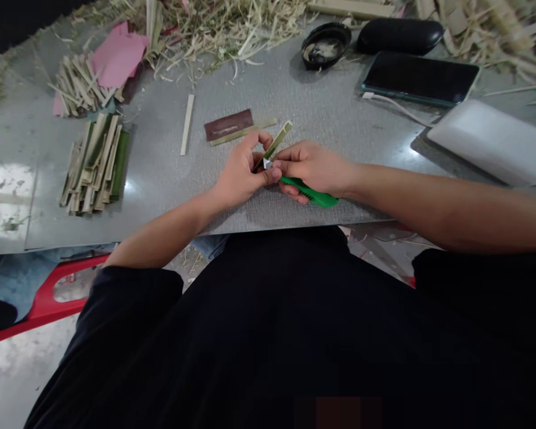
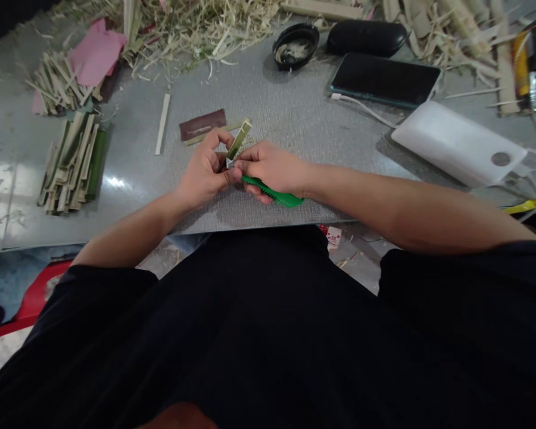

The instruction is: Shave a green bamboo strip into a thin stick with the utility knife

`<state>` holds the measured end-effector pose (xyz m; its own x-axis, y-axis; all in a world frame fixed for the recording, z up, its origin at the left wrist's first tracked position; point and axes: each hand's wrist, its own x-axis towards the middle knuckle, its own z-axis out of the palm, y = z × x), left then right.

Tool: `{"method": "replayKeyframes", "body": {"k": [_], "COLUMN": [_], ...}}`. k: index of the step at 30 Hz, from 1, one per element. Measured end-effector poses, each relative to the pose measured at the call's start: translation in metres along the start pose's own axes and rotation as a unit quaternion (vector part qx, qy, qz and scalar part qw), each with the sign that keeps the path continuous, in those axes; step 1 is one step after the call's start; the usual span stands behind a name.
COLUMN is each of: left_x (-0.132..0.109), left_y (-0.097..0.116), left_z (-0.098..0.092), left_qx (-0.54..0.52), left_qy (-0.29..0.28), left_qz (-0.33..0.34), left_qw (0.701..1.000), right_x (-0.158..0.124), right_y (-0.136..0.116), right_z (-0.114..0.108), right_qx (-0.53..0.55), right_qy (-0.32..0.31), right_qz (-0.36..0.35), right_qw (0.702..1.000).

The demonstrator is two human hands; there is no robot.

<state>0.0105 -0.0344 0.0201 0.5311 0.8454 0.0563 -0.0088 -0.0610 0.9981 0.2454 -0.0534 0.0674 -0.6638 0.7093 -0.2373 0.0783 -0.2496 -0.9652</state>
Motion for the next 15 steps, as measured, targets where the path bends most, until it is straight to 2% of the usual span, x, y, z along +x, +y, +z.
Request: {"method": "replayKeyframes", "body": {"k": [2,5,9,15], "left_x": [0.000,0.002,0.006,0.003], "left_y": [0.002,-0.005,-0.016,-0.013], "left_z": [0.001,0.000,-0.005,-0.008], "left_qx": [0.001,-0.002,-0.007,-0.004], "left_qy": [0.007,0.009,0.003,-0.021], "left_qz": [-0.006,-0.006,0.030,0.035], "left_qw": [1.000,1.000,1.000,0.999], "right_x": [0.000,-0.002,-0.003,-0.002], "right_y": [0.001,0.001,-0.002,-0.001], "right_z": [0.001,0.008,0.015,0.006], "right_qx": [0.000,0.003,0.012,0.011], "right_qy": [0.010,0.058,0.102,0.022], "right_qz": [0.001,-0.011,-0.018,-0.004], "right_qw": [1.000,0.998,0.994,1.000]}}
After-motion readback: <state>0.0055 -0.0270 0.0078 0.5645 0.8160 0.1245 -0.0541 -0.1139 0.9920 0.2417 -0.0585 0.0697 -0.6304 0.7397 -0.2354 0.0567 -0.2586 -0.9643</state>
